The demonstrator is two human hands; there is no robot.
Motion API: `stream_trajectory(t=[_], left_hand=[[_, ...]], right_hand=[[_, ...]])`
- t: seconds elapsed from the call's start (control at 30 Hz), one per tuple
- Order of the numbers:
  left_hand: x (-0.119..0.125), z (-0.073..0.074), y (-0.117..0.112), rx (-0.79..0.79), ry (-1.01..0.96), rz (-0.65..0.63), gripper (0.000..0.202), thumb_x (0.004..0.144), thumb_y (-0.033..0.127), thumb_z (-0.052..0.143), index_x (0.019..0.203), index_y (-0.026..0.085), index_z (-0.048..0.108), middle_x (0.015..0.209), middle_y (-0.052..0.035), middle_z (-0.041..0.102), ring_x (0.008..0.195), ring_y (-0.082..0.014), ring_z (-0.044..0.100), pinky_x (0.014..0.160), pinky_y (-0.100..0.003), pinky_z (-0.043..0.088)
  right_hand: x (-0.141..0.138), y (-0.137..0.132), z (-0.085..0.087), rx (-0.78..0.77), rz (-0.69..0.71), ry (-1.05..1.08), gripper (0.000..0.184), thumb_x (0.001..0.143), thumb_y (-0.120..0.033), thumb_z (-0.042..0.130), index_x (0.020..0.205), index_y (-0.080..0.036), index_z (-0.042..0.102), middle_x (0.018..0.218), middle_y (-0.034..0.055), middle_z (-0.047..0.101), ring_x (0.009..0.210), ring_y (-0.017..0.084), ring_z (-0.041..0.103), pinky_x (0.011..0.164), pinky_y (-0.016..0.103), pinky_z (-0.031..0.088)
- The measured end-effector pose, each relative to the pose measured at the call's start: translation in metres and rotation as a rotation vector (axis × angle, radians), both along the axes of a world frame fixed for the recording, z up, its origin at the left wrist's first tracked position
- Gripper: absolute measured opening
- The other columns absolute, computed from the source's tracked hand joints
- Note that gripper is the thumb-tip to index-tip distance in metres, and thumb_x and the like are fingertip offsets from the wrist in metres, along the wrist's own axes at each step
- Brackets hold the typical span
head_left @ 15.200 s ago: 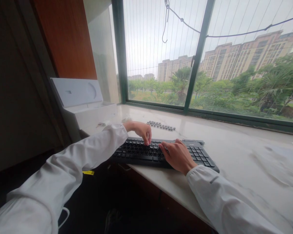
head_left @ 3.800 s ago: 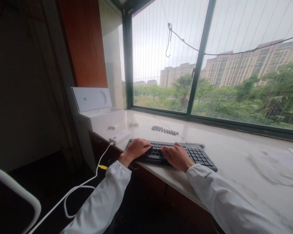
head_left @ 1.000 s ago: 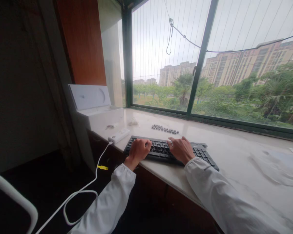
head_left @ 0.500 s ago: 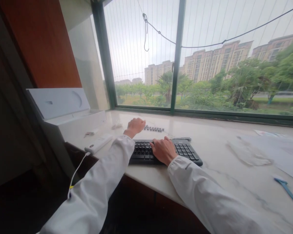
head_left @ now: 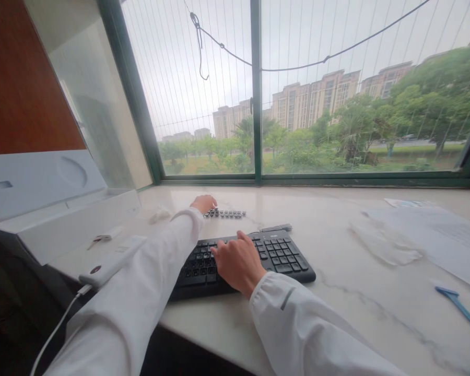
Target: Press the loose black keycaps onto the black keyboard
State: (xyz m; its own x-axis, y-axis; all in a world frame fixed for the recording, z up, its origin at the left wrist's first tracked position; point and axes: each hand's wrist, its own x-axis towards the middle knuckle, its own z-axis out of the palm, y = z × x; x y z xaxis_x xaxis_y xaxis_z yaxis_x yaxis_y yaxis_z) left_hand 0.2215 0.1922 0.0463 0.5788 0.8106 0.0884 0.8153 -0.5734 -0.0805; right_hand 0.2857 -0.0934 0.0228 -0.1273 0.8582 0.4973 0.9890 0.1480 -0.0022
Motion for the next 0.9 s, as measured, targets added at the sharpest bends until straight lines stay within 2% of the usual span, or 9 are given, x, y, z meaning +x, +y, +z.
stream_trajectory(t=[0.13,0.27,0.4,0.5,0.63,0.73,0.8,0.9], left_hand=[[0.007,-0.004,0.007,-0.001,-0.006,-0.025,0.019,0.076,0.028,0.064,0.092,0.028,0.073,0.105,-0.0034,0.069,0.094,-0.0168,0.062,0.087,-0.026,0.044],[0.008,-0.001,0.008,0.010,-0.058,-0.024,0.019,0.071,0.037,0.068,0.087,0.028,0.073,0.097,-0.0019,0.071,0.091,-0.0165,0.062,0.083,-0.024,0.045],[0.001,0.012,0.003,0.049,-0.133,-0.005,0.023,0.074,0.040,0.064,0.090,0.028,0.072,0.098,-0.0006,0.071,0.091,-0.0157,0.062,0.079,-0.022,0.045],[-0.011,0.031,-0.007,0.045,-0.182,-0.023,0.022,0.072,0.040,0.066,0.086,0.026,0.073,0.091,0.0009,0.072,0.086,-0.0141,0.063,0.077,-0.020,0.045],[-0.037,0.061,-0.031,-0.063,-0.218,-0.127,0.028,0.064,0.044,0.072,0.083,0.024,0.074,0.085,0.0006,0.072,0.078,-0.0129,0.062,0.070,-0.020,0.044],[-0.058,0.079,-0.059,-0.267,-0.178,-0.182,0.039,0.059,0.049,0.074,0.087,0.023,0.075,0.085,-0.0010,0.072,0.077,-0.0134,0.060,0.064,-0.020,0.043],[-0.071,0.085,-0.079,-0.418,-0.127,-0.213,0.041,0.057,0.050,0.075,0.089,0.023,0.075,0.086,-0.0012,0.072,0.077,-0.0131,0.058,0.061,-0.021,0.041],[-0.085,0.085,-0.108,-0.559,-0.050,-0.220,0.042,0.054,0.050,0.076,0.088,0.025,0.075,0.087,-0.0004,0.072,0.077,-0.0130,0.057,0.059,-0.021,0.039]], right_hand=[[-0.002,-0.001,0.000,-0.011,-0.004,0.009,0.041,0.095,-0.033,0.032,0.072,-0.018,0.062,0.059,0.0057,0.066,0.055,0.016,0.061,0.089,0.034,0.027],[-0.001,0.000,-0.002,0.000,-0.003,0.011,0.041,0.095,-0.033,0.032,0.073,-0.018,0.063,0.060,0.0057,0.067,0.056,0.017,0.061,0.088,0.034,0.027],[-0.002,0.000,-0.001,-0.010,-0.007,0.001,0.041,0.095,-0.034,0.032,0.074,-0.018,0.063,0.062,0.0062,0.067,0.058,0.017,0.062,0.089,0.035,0.027],[-0.003,-0.001,0.000,-0.018,-0.020,-0.004,0.041,0.096,-0.035,0.032,0.075,-0.018,0.063,0.064,0.0061,0.068,0.060,0.017,0.063,0.090,0.035,0.027],[-0.004,-0.004,0.003,-0.014,-0.012,-0.027,0.042,0.096,-0.034,0.031,0.075,-0.018,0.064,0.062,0.0060,0.068,0.058,0.016,0.062,0.088,0.035,0.027],[-0.007,-0.006,0.004,-0.015,0.009,-0.048,0.043,0.097,-0.034,0.030,0.075,-0.018,0.064,0.061,0.0061,0.067,0.056,0.016,0.062,0.087,0.034,0.027],[-0.010,-0.008,0.005,-0.018,0.022,-0.056,0.045,0.097,-0.035,0.029,0.076,-0.018,0.064,0.060,0.0061,0.067,0.056,0.016,0.061,0.087,0.034,0.027],[-0.013,-0.009,0.004,-0.014,0.051,-0.060,0.046,0.097,-0.036,0.027,0.076,-0.018,0.064,0.060,0.0061,0.067,0.056,0.016,0.061,0.086,0.034,0.026]])
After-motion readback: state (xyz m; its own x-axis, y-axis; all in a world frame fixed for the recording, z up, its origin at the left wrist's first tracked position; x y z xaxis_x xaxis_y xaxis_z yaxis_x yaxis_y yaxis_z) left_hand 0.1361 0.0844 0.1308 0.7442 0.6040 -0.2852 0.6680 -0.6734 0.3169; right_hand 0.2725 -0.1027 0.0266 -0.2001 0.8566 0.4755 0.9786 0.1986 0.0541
